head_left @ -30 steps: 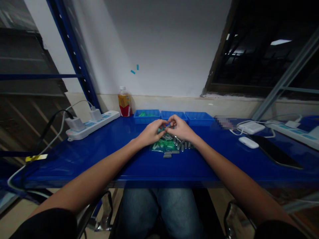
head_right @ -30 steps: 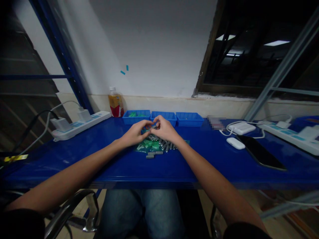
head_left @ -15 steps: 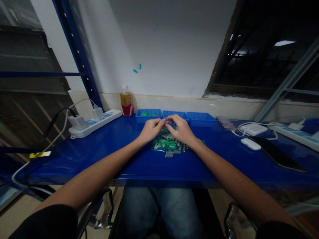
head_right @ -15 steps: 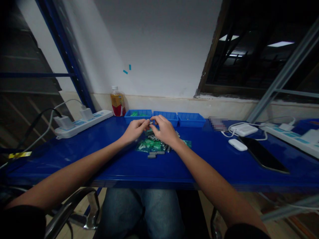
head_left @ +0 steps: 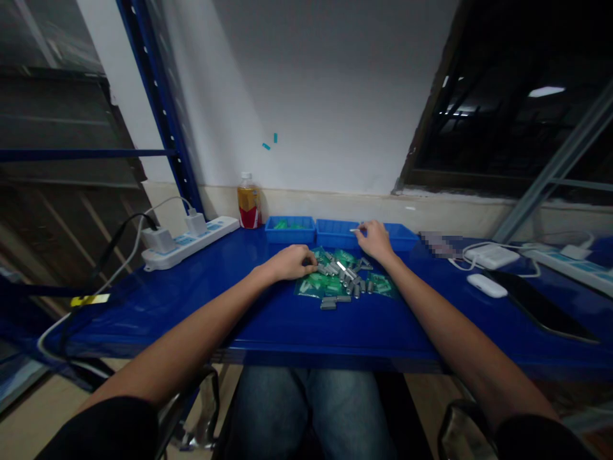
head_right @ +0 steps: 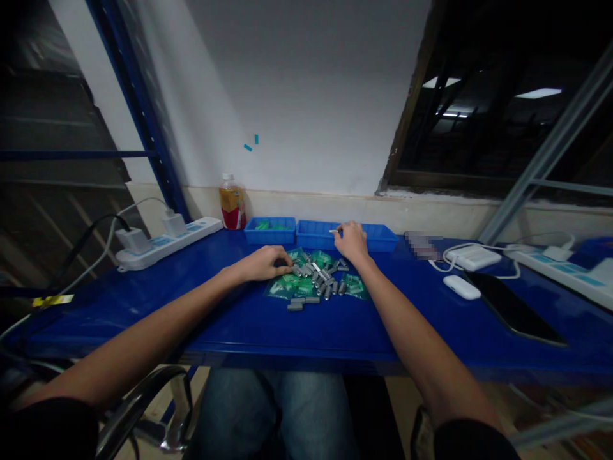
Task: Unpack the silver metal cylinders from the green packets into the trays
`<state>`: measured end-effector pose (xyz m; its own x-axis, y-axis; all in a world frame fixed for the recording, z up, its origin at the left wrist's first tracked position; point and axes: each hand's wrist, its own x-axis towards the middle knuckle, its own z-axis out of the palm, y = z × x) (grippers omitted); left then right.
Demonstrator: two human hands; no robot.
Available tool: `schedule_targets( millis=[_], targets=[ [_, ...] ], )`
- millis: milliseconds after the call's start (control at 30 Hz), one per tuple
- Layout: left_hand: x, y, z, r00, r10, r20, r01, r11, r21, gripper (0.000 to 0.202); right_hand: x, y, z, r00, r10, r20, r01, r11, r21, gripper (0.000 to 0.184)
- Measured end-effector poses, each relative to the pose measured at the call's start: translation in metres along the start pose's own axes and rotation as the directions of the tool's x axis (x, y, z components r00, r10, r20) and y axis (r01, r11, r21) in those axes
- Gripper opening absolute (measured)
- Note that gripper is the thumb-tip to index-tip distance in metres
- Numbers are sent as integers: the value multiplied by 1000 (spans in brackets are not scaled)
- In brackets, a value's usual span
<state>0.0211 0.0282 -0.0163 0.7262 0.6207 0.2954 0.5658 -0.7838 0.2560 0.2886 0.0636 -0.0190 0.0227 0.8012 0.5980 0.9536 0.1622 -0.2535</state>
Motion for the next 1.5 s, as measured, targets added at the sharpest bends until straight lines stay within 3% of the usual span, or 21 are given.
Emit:
schedule_targets(
  millis=[167,333,433,533,633,800,1000,1133,1200,1300,1500],
  targets=[
    [1,-2,3,999,-38,-32,38,999,7,16,0,0,2,999,15,39,-14,1000,-28,24],
    [4,-1,-2,986,-101,-133,98,995,-30,18,-8,-12,-9,1000,-21,9,21,1000,-10,24],
    [6,0,-5,967,-141,-213,128,989,-72,25,-19,-31,-21,976,-215,15,212,970,121,28],
    [8,1,-5,957,-147,-250,122,986,-114,30,-35,-56,-28,882,-468,52,436,854,284,31],
    [8,3,-4,959,-134,-248,101,985,-143,32,-45,-76,-28,827,-559,62,515,796,318,17],
    [4,7,-5,960,-118,-253,74,981,-178,36,-46,-81,-23,865,-501,22,475,832,287,19],
    [1,11,-4,944,39,-327,-92,985,-147,30,-45,-80,-20,904,-427,33,394,859,327,30],
    [2,14,-4,938,16,-347,-58,992,-109,23,-48,-84,-20,917,-399,17,363,851,378,23],
    [2,15,-4,937,-4,-350,-34,994,-101,26,-50,-85,-22,913,-409,-16,380,833,401,15],
    [2,15,-4,946,-7,-323,-26,995,-97,29,-51,-84,-24,883,-467,-50,449,807,383,20],
    [2,14,-2,964,-52,-260,26,994,-105,41,-49,-81,-21,863,-506,-22,485,812,325,15]
  ],
)
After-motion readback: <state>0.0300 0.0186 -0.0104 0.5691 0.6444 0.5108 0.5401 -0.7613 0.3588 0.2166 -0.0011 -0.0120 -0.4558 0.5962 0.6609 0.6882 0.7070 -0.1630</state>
